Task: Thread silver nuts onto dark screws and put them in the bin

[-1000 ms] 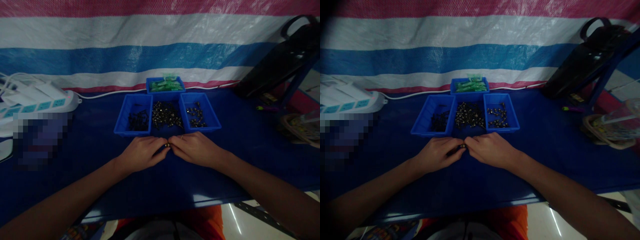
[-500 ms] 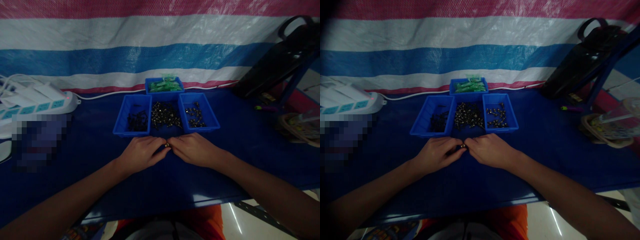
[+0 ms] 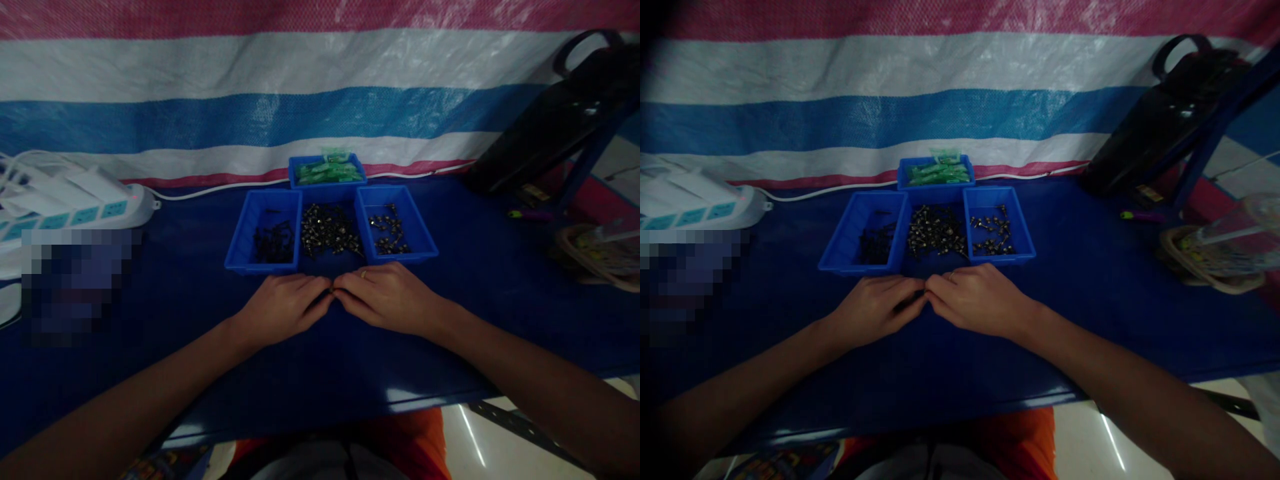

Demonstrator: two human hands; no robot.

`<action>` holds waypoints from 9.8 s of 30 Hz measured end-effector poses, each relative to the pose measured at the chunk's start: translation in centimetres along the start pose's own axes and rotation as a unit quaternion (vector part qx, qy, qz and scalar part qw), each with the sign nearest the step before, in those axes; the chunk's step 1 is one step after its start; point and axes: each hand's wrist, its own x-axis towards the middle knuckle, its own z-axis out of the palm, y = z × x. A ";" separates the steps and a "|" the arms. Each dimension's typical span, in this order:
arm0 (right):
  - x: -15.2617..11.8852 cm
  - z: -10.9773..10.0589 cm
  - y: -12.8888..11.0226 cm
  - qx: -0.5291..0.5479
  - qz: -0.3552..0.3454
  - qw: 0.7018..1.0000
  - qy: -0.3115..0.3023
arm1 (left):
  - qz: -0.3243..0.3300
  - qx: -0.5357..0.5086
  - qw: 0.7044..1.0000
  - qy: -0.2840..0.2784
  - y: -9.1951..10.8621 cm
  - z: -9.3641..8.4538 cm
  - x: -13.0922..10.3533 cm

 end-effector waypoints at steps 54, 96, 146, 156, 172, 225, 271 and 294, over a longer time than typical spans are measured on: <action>0.0 0.2 0.1 -0.071 -0.012 0.997 -0.033 | -0.023 0.004 0.999 0.031 0.1 0.0 0.0; -1.7 -1.6 1.3 -0.014 -0.070 0.991 0.115 | -0.139 0.222 0.964 -0.045 1.2 0.2 0.2; 0.3 0.8 0.7 0.034 0.087 0.992 -0.085 | -0.022 0.221 0.972 -0.073 0.9 -0.2 -0.3; 0.6 1.2 0.8 0.033 0.065 0.992 -0.102 | 0.063 0.184 0.979 -0.059 0.0 0.0 -0.3; 0.3 1.1 0.8 0.021 0.057 0.995 -0.085 | 0.019 0.110 0.992 -0.064 -0.3 -0.2 0.1; 0.5 0.5 0.7 0.078 0.043 0.994 -0.066 | 0.069 0.126 0.989 0.017 -0.2 -0.6 0.2; 0.3 0.5 0.5 0.047 0.024 0.998 -0.036 | -0.026 -0.015 0.999 -0.042 0.3 -0.9 0.2; 0.3 0.6 0.6 0.049 0.097 0.993 -0.044 | -0.036 -0.024 0.999 0.020 -0.6 0.1 0.0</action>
